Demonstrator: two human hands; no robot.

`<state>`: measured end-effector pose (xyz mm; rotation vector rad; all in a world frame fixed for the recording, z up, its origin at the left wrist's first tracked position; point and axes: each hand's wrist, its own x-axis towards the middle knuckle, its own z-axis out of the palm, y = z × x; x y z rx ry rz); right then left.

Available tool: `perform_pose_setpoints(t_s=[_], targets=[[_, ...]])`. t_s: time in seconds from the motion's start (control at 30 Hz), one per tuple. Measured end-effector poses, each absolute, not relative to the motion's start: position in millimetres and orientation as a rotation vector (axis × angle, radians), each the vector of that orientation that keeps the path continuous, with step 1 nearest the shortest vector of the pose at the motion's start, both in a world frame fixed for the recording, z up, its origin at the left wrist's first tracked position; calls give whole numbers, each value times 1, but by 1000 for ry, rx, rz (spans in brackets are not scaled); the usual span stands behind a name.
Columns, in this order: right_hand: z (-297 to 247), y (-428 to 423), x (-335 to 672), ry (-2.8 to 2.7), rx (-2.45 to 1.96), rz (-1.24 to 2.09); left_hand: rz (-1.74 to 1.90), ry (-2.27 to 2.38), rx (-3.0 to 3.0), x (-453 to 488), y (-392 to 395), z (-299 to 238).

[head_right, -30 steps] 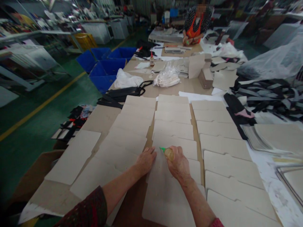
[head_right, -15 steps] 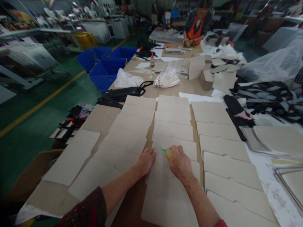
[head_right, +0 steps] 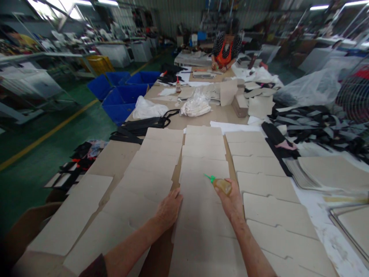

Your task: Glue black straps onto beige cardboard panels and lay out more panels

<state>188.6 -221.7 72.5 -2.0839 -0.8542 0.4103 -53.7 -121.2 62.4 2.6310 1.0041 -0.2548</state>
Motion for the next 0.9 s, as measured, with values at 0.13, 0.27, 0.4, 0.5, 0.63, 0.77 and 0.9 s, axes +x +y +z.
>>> perform_pose_setpoints(t_s=[0.13,0.27,0.4,0.5,0.63,0.77,0.9], targets=[[76,-225,237,-823,-2231,313,-215,1018,2656,-37,-98,65],[77,-221,255,-1003,-2350,283,-259,973,2688,-17,-70,61],[80,-216,250,-1119,-2422,325,-317,959,2720,-8,-54,55],[82,-211,246,-1204,-2488,327,-343,957,2740,-7,-50,53],[86,-202,246,-1366,-2577,259,-352,942,2762,-6,-49,52],[94,-192,253,-1492,-2622,216,-340,959,2773,-5,-50,51],[103,-190,264,-1538,-2628,263,-343,979,2771,-4,-51,50]])
